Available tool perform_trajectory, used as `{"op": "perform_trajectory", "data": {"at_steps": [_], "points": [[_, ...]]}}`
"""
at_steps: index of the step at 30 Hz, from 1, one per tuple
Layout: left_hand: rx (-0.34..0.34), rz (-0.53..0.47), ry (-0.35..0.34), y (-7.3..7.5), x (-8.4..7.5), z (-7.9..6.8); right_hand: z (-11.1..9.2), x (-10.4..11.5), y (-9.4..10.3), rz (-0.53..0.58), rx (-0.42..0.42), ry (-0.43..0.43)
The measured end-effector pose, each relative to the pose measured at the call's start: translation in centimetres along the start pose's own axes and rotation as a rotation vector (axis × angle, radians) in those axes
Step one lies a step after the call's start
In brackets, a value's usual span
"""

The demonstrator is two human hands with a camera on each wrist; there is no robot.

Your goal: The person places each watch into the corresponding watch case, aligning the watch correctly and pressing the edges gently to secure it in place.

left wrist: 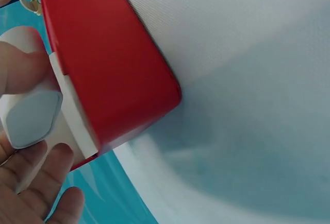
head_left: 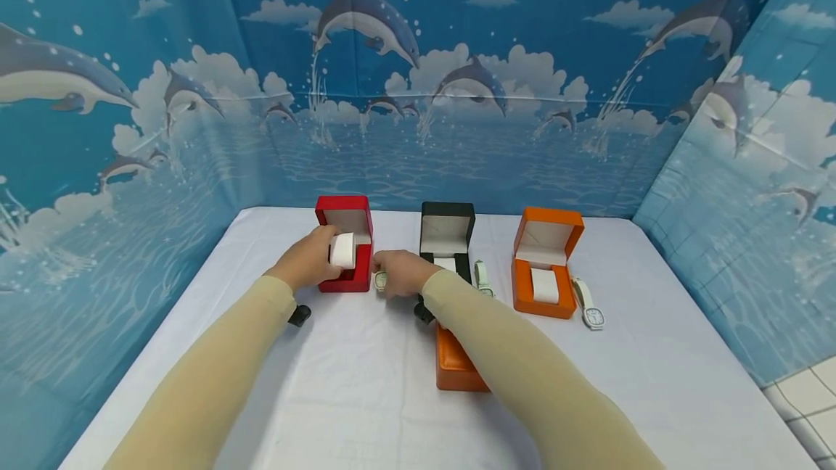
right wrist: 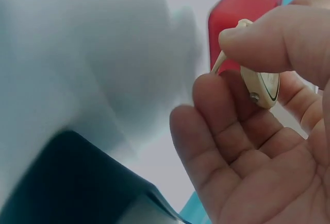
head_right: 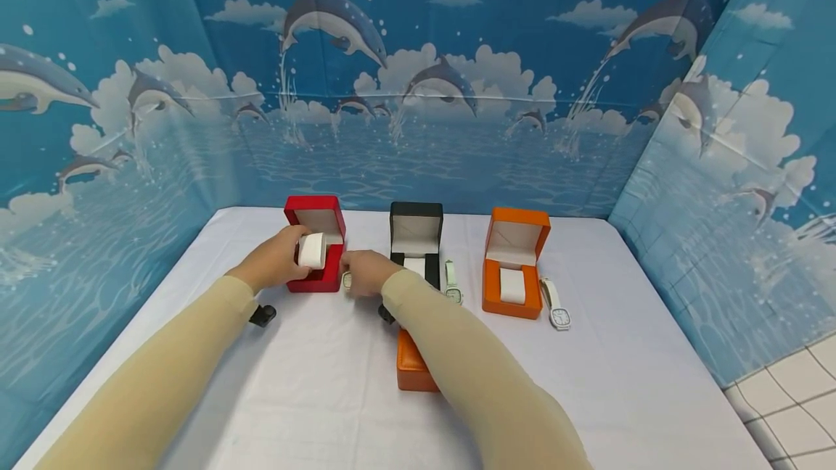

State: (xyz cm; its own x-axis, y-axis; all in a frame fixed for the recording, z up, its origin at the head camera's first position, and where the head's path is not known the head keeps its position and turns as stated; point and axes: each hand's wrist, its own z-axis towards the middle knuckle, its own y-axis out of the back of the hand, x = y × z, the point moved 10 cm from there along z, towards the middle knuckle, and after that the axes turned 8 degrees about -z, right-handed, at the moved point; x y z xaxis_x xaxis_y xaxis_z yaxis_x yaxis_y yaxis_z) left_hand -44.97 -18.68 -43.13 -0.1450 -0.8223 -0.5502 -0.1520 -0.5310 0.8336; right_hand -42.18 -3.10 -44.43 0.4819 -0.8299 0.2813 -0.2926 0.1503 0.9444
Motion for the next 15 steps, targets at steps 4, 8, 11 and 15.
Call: {"op": "perform_trajectory", "data": {"at_steps": [4,8,11,15], "points": [[-0.02,-0.004,-0.018,0.5,-0.2,-0.5,-0.4,0.1,1.2,0.036,-0.025,0.009],[-0.026,-0.009,-0.037,0.7,-0.6,-1.1,-0.9,0.2,2.4,0.055,-0.041,0.026],[-0.023,-0.02,-0.046,0.8,-1.0,-1.6,-1.4,0.2,3.3,0.057,-0.045,0.028],[-0.02,-0.048,-0.069,0.9,-1.7,-2.2,-2.2,0.1,4.2,0.084,-0.037,0.012]]}}
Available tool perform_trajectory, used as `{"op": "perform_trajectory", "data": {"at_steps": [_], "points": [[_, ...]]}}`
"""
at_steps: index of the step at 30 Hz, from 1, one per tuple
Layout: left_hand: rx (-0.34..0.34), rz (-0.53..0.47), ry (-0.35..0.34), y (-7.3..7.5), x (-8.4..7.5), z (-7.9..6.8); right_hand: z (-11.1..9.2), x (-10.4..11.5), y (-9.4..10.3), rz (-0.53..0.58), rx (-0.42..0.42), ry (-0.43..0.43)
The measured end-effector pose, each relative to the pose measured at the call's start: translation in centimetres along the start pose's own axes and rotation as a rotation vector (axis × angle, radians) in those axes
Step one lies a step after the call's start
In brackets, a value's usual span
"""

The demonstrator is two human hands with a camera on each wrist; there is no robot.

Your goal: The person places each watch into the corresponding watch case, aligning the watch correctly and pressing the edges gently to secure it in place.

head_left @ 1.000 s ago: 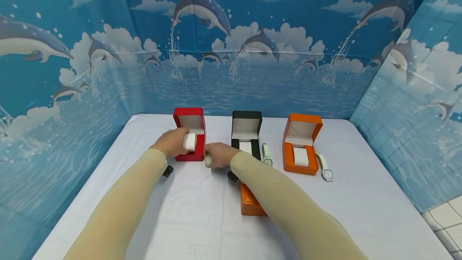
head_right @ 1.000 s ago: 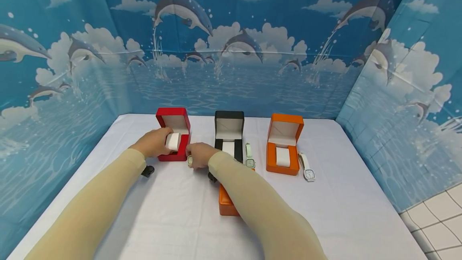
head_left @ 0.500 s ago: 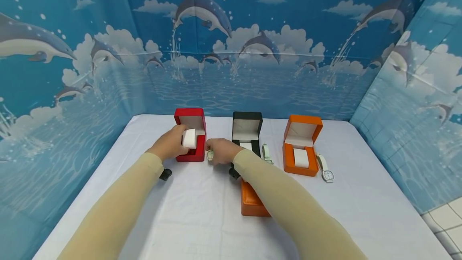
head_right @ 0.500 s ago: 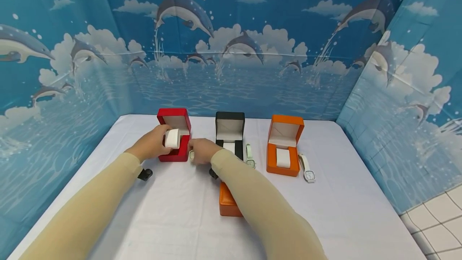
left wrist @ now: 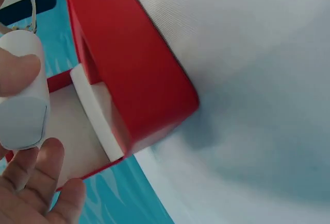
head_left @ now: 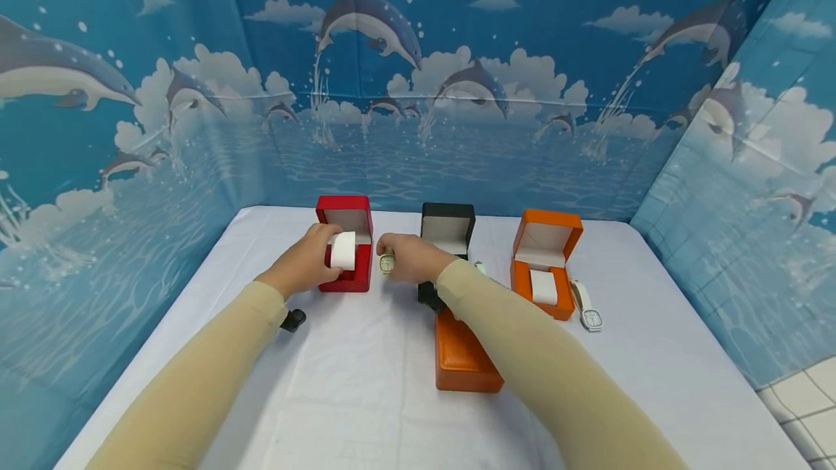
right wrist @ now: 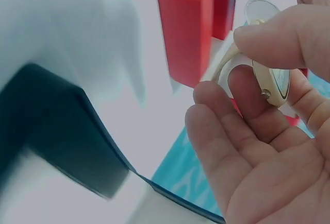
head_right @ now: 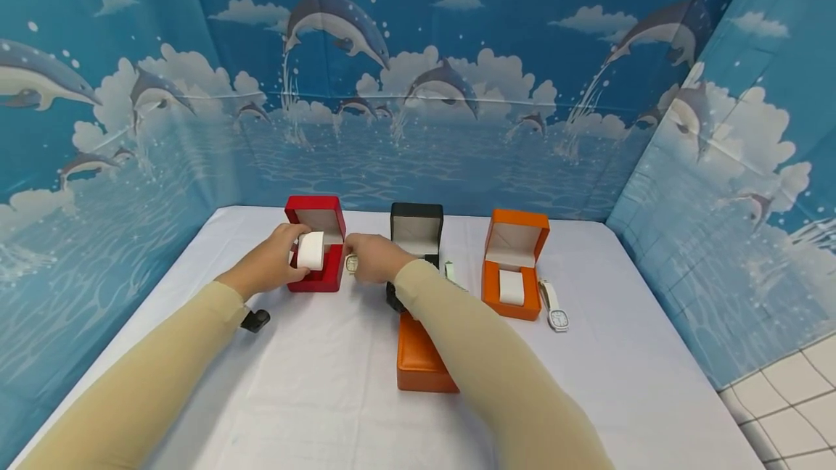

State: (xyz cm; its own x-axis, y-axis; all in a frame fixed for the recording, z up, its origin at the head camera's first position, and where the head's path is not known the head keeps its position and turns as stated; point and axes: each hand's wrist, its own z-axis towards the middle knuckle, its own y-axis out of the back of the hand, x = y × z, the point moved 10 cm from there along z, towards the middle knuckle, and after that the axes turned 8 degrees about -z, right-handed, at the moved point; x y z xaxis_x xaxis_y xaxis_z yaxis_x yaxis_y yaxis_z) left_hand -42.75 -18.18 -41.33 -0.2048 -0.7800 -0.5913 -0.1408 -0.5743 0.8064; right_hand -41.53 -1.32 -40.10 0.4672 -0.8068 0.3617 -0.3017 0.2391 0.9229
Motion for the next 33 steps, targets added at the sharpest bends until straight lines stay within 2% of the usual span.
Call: {"op": "perform_trajectory", "data": {"at_steps": [9,15,21,33], "points": [[0.007,-0.035,-0.102,-0.3,-3.0,-1.1,-2.2,-0.2,2.0,0.015,-0.005,-0.024],[-0.003,-0.064,-0.174,-0.9,-5.4,-1.8,-3.8,0.1,2.9,-0.01,-0.016,0.006],[-0.022,-0.076,-0.228,-1.2,-7.4,-2.4,-5.3,0.4,3.7,-0.035,-0.066,0.032],[-0.037,-0.08,-0.289,-1.6,-9.4,-3.3,-7.2,0.4,4.2,-0.014,-0.128,0.051]]}}
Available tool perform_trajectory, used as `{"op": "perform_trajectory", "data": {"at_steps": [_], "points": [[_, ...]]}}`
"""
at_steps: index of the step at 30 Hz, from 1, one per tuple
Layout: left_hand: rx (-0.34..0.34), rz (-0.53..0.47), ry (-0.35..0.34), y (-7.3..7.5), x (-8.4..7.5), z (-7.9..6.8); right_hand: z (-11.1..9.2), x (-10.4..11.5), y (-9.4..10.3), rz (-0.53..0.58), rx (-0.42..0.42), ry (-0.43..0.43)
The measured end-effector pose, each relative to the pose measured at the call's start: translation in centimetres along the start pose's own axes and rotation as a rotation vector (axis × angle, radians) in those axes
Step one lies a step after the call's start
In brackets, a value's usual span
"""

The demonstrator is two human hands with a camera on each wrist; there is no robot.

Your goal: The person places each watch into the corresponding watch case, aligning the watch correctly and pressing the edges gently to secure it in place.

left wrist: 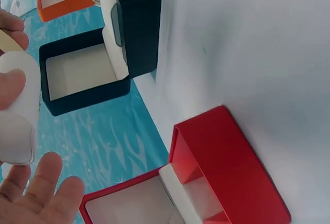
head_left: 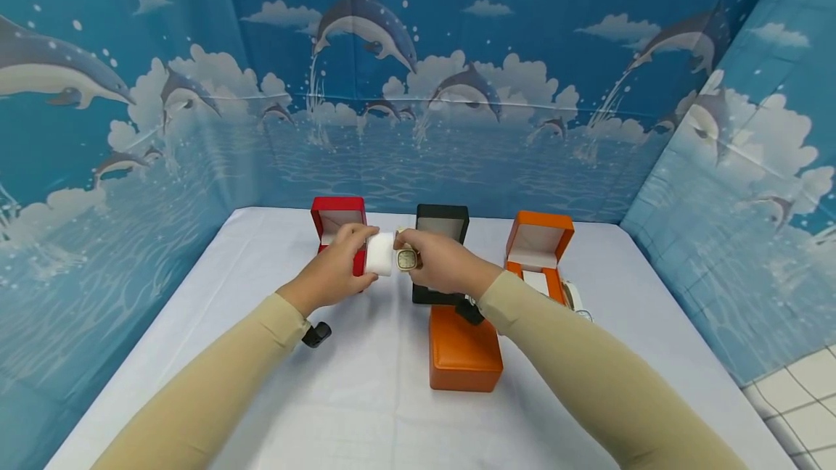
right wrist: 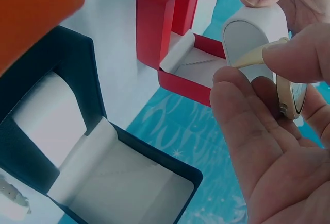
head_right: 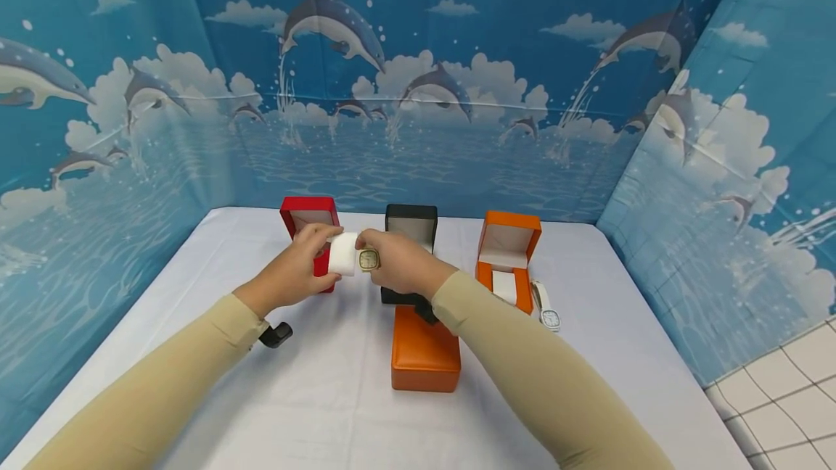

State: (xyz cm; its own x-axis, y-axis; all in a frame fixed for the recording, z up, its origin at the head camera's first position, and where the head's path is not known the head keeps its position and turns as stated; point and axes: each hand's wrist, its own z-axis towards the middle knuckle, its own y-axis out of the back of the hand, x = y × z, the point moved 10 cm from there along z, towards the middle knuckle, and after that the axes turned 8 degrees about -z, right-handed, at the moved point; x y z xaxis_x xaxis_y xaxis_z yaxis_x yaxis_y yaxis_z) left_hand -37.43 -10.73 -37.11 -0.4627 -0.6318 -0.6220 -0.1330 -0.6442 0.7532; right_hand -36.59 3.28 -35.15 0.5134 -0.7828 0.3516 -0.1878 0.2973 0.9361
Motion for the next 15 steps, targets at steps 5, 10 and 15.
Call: {"op": "perform_trajectory", "data": {"at_steps": [5,10,15], "points": [[-0.024,-0.023,-0.025,-0.2,-0.5,0.0,-0.6,-0.1,0.1,0.002,-0.02,0.005],[-0.03,-0.063,-0.036,-0.6,-0.9,0.0,-1.4,-0.2,0.4,0.03,-0.036,0.011],[-0.036,-0.113,-0.054,-0.8,-1.4,-0.2,-2.0,-0.2,0.3,0.046,-0.037,0.01]]}}
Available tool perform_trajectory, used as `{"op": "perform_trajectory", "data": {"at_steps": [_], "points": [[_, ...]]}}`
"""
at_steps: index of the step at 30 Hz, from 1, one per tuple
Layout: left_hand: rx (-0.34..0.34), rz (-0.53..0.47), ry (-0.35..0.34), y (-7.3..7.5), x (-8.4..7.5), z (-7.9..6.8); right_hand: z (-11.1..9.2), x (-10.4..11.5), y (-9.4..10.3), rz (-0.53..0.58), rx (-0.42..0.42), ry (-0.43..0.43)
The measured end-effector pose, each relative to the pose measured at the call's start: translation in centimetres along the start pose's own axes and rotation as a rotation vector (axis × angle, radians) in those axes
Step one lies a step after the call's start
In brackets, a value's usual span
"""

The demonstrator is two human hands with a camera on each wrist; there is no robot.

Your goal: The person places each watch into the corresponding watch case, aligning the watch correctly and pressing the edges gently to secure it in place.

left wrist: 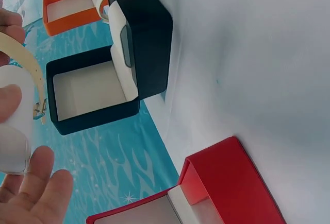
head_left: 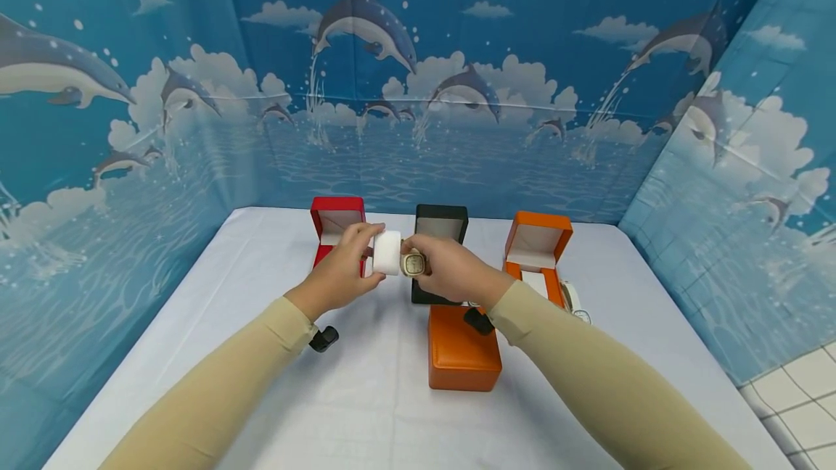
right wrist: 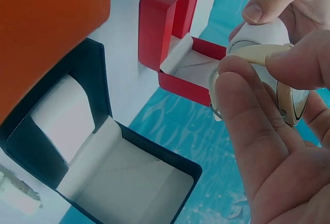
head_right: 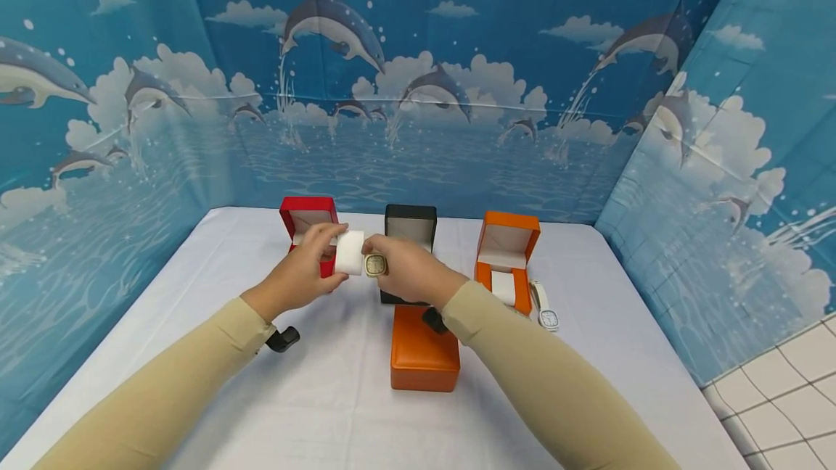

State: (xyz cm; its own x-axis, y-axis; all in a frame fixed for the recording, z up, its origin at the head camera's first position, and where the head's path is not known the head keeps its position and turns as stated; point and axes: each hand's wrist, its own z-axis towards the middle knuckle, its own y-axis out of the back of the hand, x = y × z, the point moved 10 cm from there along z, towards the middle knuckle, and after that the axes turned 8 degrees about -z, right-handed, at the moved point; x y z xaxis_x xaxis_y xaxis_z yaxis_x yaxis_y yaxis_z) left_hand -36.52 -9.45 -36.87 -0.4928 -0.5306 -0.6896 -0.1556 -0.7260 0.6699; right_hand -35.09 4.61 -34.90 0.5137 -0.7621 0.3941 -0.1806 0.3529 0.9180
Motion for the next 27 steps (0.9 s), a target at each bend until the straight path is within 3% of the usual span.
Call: {"op": "perform_trajectory", "data": {"at_steps": [27], "points": [[0.052,-0.019,-0.068,-1.4,-0.9,-0.6,-1.2,-1.1,-0.2,0.048,0.011,-0.082]]}}
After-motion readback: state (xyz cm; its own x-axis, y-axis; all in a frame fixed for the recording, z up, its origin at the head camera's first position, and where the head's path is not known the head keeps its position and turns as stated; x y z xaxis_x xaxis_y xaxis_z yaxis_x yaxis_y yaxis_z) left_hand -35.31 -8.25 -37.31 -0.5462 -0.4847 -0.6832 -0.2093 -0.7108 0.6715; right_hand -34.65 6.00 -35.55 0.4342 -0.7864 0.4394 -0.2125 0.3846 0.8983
